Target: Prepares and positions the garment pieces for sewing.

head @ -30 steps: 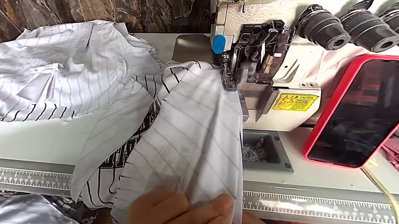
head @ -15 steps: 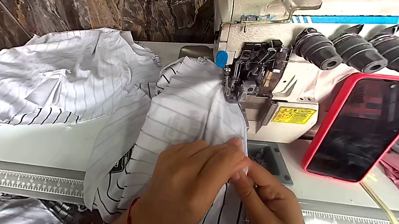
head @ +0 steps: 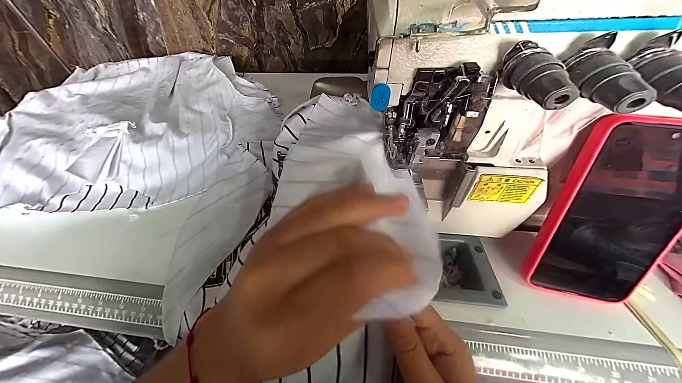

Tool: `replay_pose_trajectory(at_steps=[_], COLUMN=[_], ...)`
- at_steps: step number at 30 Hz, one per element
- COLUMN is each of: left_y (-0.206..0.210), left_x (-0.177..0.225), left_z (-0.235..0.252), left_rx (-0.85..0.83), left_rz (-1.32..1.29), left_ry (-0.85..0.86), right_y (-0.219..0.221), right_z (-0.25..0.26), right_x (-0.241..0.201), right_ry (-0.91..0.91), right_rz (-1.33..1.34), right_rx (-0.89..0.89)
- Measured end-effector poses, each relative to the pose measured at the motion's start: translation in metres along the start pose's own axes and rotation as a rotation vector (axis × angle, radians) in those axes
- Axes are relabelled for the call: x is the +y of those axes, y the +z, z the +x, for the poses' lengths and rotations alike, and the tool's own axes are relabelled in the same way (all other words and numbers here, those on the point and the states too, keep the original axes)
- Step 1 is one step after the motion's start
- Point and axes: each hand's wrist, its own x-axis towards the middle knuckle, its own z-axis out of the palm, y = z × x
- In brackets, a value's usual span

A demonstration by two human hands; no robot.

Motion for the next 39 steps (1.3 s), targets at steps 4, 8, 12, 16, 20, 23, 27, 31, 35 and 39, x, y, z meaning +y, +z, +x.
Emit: replay_pose_trajectory(at_steps=[4,8,12,16,20,23,27,31,35,39], left_y=[-0.003,-0.013,-0.014,-0.004,0.003,0.003,-0.001,-0.009,-0.003,0.002], left_x=[-0.002,-0.007,-0.014,-0.024,-0.028,-0.021,-0.010,-0.019,-0.020,-0.019], left_z=[-0.014,-0.023,-0.027,-0.013,0.006,0.013,0.027,0.017,0.000,-0.002], left_rx=[-0.176,-0.261,-0.263,-0.204,-0.189,-0.144,-0.041,-0.084,-0.171,-0.178], left_rz=[0.005,-0.023,-0.055,-0.006,0.013,-0.068,-0.162,-0.214,-0.093,-0.001], left_ry=[0.163,0.193,0.161,0.125,0.082,-0.112,-0.447,-0.287,-0.047,0.005], right_y=[-0.014,-0.016,-0.013,-0.011,-0.011,-0.002,0.035,0.018,0.005,0.005], right_z=[-0.009,-0.014,-0.013,0.009,0.027,0.027,0.025,0.017,-0.002,-0.004], right_x=[-0.002,-0.007,-0.008,-0.002,0.004,0.007,0.009,0.003,-0.001,-0.004], right_ry=[-0.024,0.017,0.057,0.004,-0.042,-0.019,0.125,0.056,0.019,0.017], right_rz=[-0.029,-0.034,-0.036,-0.075,-0.127,-0.037,0.237,0.125,0.056,0.049], right_rx=[-0.008,-0.025,-0.023,0.032,0.116,0.118,0.061,0.137,0.152,0.134])
